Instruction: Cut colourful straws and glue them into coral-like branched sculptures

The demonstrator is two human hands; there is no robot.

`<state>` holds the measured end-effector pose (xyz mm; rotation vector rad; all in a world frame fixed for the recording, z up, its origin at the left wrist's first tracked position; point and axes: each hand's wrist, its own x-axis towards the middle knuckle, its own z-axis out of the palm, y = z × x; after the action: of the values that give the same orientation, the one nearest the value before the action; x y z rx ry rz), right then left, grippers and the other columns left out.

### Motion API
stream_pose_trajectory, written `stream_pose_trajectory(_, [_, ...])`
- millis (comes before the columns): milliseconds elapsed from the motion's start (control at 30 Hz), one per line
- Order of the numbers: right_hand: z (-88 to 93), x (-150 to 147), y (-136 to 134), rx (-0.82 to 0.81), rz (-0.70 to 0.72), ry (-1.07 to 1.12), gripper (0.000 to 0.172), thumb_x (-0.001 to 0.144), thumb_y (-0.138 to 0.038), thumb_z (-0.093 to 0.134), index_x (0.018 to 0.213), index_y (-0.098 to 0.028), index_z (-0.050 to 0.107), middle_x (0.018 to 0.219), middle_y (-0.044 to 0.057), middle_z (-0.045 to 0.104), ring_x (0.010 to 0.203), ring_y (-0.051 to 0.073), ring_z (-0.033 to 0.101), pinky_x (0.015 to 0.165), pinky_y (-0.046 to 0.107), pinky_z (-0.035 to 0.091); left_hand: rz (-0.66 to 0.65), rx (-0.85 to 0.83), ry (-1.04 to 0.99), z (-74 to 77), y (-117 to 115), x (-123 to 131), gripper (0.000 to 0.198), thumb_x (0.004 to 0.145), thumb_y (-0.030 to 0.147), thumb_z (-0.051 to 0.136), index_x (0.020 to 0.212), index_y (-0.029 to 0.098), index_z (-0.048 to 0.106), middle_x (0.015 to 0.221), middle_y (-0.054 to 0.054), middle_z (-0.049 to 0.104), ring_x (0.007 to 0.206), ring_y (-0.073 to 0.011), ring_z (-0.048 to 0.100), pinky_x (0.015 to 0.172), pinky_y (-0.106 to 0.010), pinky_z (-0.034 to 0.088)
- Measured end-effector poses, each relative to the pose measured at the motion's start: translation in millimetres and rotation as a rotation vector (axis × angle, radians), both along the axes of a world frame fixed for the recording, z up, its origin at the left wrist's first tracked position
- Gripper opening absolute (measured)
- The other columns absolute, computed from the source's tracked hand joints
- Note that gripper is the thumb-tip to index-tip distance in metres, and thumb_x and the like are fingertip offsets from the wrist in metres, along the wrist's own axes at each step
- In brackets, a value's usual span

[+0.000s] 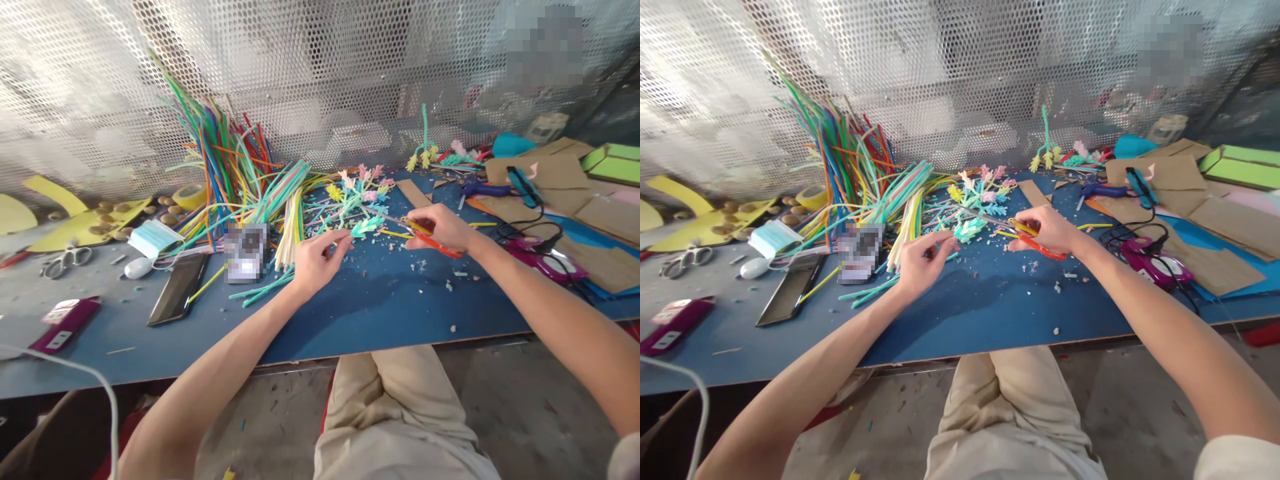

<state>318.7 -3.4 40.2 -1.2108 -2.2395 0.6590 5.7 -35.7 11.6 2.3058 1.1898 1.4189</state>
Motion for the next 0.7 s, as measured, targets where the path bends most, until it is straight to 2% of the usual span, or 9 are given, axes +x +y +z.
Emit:
stream_pose_trajectory(233, [-3.1, 0.7, 0.5, 0.187, -0.004, -0.003, 0.052, 0.075, -0.055, 0.081, 0.062, -0.022, 0.045, 0.063, -0.003, 0.041, 0.060, 0.012, 0.031, 0.059, 0.031, 0.024, 0.008, -0.010, -0.007, 1.0, -0.9, 1.6, 0.029, 0.103, 0.044, 0.062, 0.103, 0.020, 0.079, 0.076, 0.000, 0.079, 0.048, -0.0083, 0.045, 0.052, -0.024, 0.043])
stream_pose_trajectory(433, [-12.0, 2.6, 4.5, 0.220, -0.181, 0.034, 0.058, 0.079, -0.052, 0.074, 0.054, -0.021, 0.032, 0.055, -0.003, 0.028, 0.059, 0.012, 0.026, 0.058, 0.031, 0.019, 0.021, -0.022, 0.006, 3.6, -2.3, 2.5, 0.029, 0.103, 0.043, 0.062, 0.102, 0.020, 0.079, 0.076, 0.000, 0.078, 0.048, -0.0077, 0.044, 0.053, -0.023, 0.043])
stream_pose_trajectory(533, [-12.2, 6.2, 10.7, 0.191, -0.327, 0.073, 0.054, 0.079, -0.060, 0.074, 0.057, -0.021, 0.044, 0.056, -0.002, 0.036, 0.058, 0.013, 0.033, 0.057, 0.031, 0.023, 0.026, -0.026, 0.018, 2.8, -1.6, 1.4, 0.030, 0.103, 0.044, 0.061, 0.101, 0.020, 0.079, 0.077, 0.000, 0.079, 0.049, -0.0076, 0.045, 0.054, -0.022, 0.043])
stream_pose_trajectory(600, [-14.0, 13.6, 19.2, 0.177, -0.467, 0.029, 0.047, 0.080, -0.064, 0.073, 0.066, -0.022, 0.057, 0.060, 0.000, 0.048, 0.060, 0.016, 0.044, 0.058, 0.031, 0.028, 0.023, -0.020, 0.029, 1.3, -0.6, 0.9, 0.029, 0.103, 0.043, 0.061, 0.103, 0.020, 0.080, 0.079, 0.000, 0.079, 0.049, -0.0076, 0.046, 0.054, -0.022, 0.043])
stream_pose_trajectory(700, [-22.4, 32.7, 37.3, 0.228, -0.611, -0.148, 0.039, 0.081, -0.059, 0.074, 0.087, -0.021, 0.069, 0.085, 0.011, 0.069, 0.078, 0.027, 0.061, 0.065, 0.035, 0.041, 0.004, -0.031, 0.068, -1.8, 1.4, 1.2, 0.027, 0.103, 0.041, 0.061, 0.106, 0.021, 0.080, 0.081, 0.000, 0.080, 0.050, -0.0078, 0.050, 0.055, -0.022, 0.045])
